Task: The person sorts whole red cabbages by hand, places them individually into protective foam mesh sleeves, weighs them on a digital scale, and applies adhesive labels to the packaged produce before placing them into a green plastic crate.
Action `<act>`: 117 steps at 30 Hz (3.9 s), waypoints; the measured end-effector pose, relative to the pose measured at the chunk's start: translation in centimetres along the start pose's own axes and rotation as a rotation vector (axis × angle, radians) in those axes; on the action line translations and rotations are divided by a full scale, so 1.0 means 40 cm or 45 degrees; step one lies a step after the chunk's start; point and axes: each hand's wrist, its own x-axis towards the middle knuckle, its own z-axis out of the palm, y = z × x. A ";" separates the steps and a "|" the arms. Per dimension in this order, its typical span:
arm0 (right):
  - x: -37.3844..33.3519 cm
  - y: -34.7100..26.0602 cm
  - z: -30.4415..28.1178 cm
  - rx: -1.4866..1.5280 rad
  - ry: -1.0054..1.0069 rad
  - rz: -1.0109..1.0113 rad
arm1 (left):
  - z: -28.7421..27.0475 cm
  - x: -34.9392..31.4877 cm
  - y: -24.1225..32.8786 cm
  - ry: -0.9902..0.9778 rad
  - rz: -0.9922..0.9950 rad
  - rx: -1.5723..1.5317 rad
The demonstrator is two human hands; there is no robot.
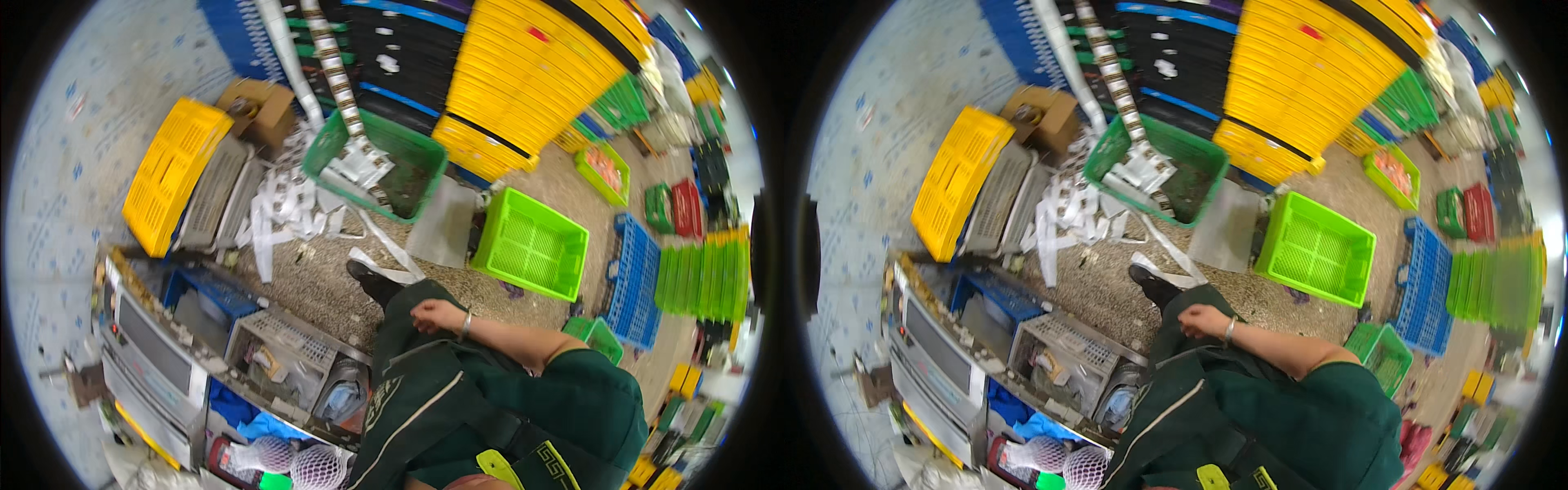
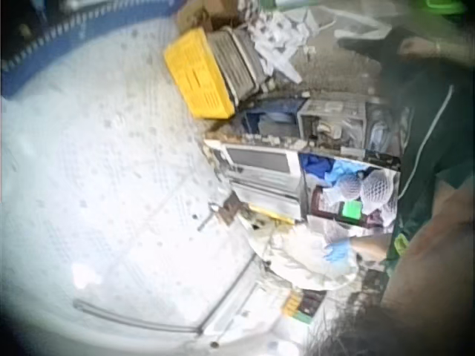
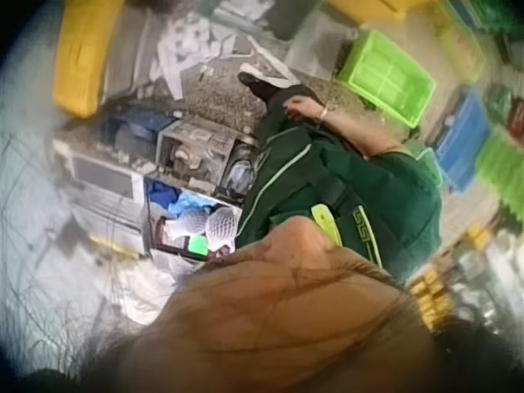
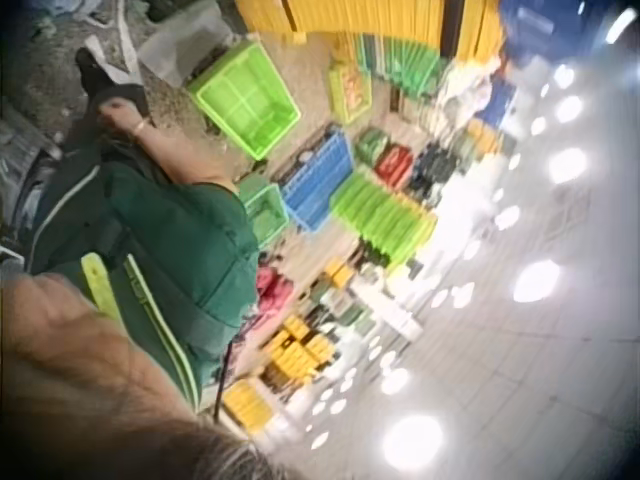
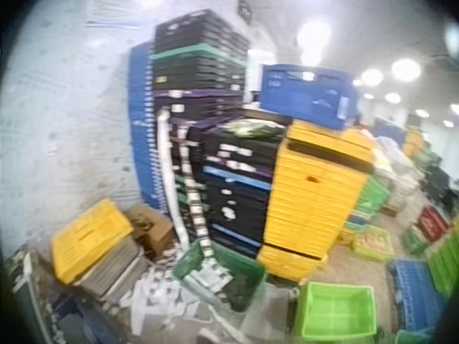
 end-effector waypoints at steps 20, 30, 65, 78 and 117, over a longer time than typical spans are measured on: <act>0.283 1.084 -1.292 -0.050 1.362 0.674 | 0.409 -2.030 0.899 -2.326 0.995 0.402; 0.053 1.376 -2.084 -0.099 1.998 0.574 | 0.988 -3.149 0.913 -2.319 0.666 -0.216; -0.358 0.516 -0.969 0.685 1.793 -0.389 | 0.401 -1.592 1.218 -2.032 0.519 -0.770; 0.390 -0.803 -0.271 0.174 0.754 -0.970 | 0.394 -0.481 0.964 -0.908 -0.143 -1.491; 0.460 -0.945 1.610 -1.838 -2.349 -0.946 | -0.183 -0.322 0.255 0.746 -0.922 0.145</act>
